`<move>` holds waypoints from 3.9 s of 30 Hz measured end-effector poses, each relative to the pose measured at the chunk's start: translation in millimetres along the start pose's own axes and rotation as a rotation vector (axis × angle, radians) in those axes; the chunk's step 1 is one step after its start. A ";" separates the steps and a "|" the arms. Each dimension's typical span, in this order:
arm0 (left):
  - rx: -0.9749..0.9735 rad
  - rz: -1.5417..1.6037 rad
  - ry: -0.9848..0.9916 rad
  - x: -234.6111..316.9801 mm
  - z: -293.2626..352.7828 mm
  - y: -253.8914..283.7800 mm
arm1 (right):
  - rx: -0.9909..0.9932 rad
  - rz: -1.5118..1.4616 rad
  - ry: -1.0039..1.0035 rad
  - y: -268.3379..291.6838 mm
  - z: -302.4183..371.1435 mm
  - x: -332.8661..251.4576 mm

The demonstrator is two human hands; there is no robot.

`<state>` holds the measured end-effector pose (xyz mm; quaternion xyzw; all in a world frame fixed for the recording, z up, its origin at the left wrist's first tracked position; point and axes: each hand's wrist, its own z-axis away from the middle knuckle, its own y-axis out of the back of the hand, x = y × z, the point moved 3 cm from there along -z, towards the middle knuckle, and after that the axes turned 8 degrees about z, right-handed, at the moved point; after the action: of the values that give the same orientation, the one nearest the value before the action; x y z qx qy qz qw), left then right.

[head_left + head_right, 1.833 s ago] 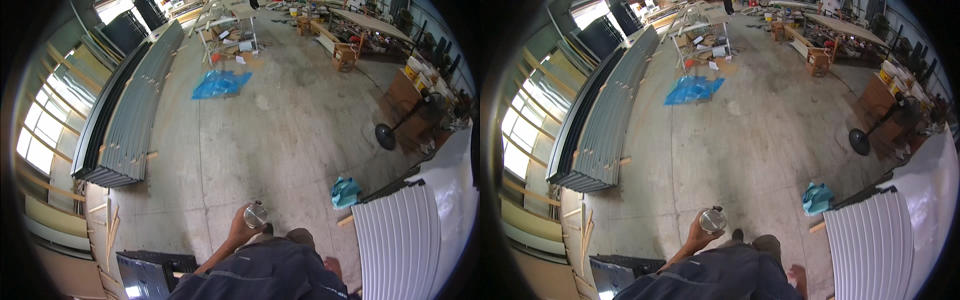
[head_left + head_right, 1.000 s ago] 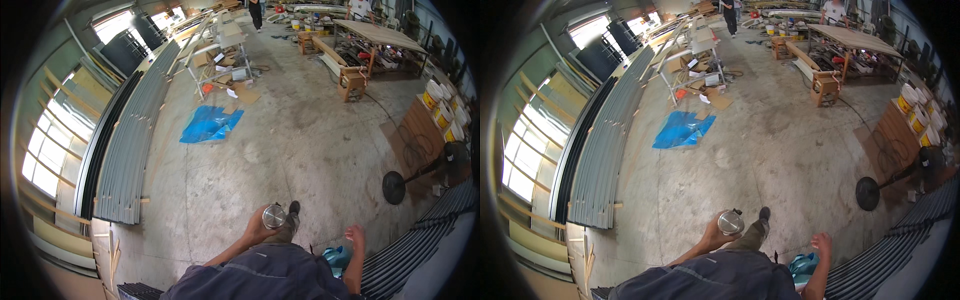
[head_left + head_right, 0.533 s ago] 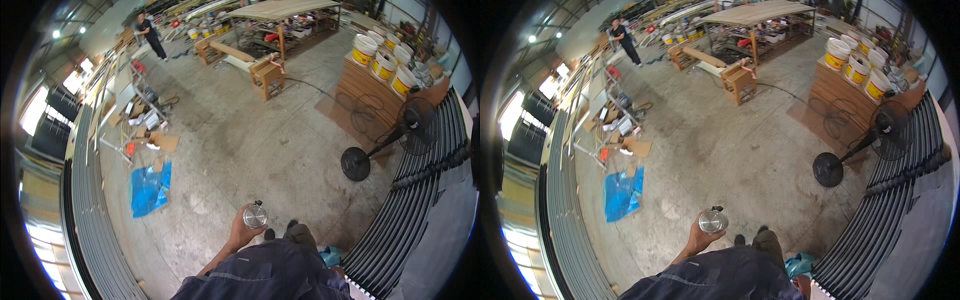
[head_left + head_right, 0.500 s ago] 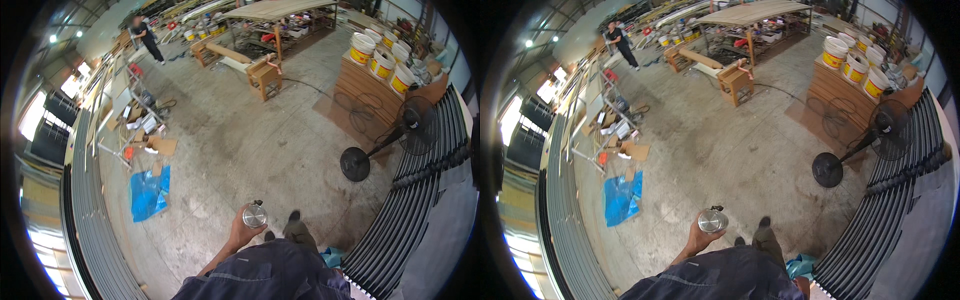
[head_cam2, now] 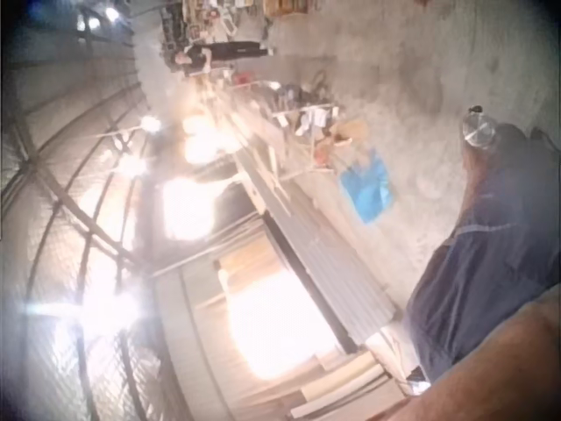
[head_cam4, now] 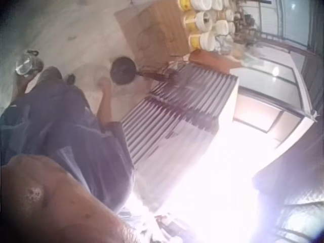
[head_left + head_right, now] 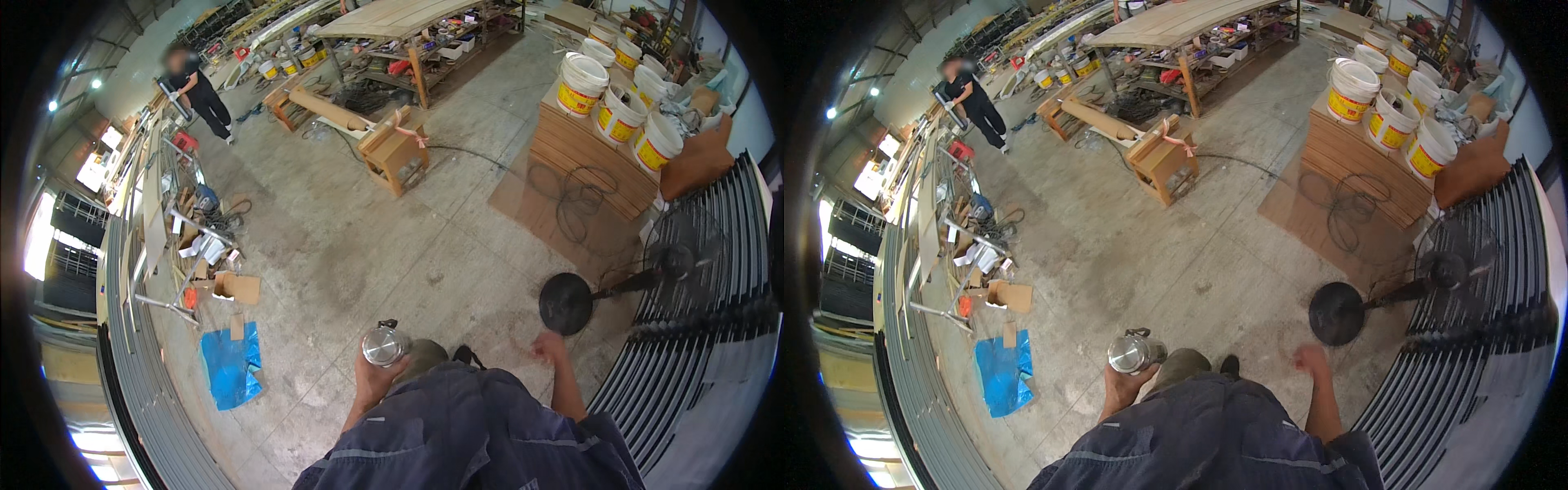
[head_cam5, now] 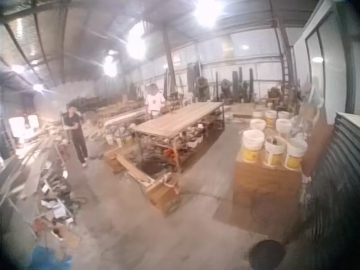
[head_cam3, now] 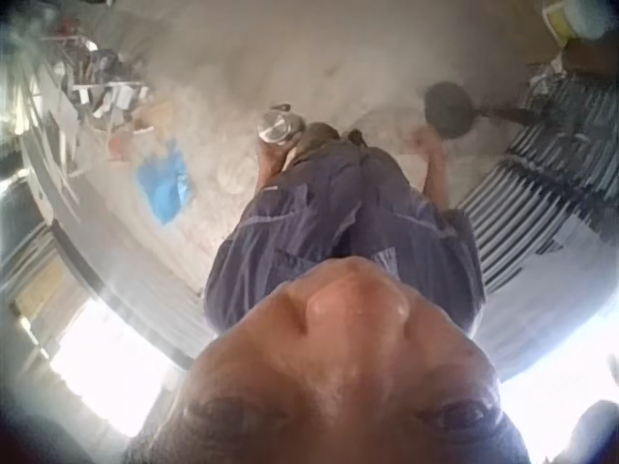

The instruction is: The person walks through a workshop carrying a thermos, then places it on a workbench. They position a large wooden board on the bench and use a paint roller to apply a clear finish to the board's surface.

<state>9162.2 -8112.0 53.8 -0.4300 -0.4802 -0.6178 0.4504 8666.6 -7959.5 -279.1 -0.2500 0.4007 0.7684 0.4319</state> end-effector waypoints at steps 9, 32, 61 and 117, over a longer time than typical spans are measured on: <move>-0.049 0.006 0.040 30.8 -249.0 -82.3 | 0.362 -0.619 -0.181 186.2 -186.8 -214.6; -0.061 0.194 0.010 229.5 -831.7 -318.5 | 0.139 -0.517 -0.460 548.7 -555.5 -134.9; -0.613 -0.172 -0.197 379.1 -1472.3 -659.6 | 0.326 -0.141 -0.455 868.8 -938.7 -324.7; -1.515 -0.863 -0.130 260.6 -1701.7 -1227.1 | 0.657 -1.042 -0.527 1076.5 -1055.7 -221.4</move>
<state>7746.1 -9654.9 -235.5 -0.4285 -0.0857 -0.8616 -0.2582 7887.7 -9269.3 -271.8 -0.0705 0.3218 0.3330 0.8835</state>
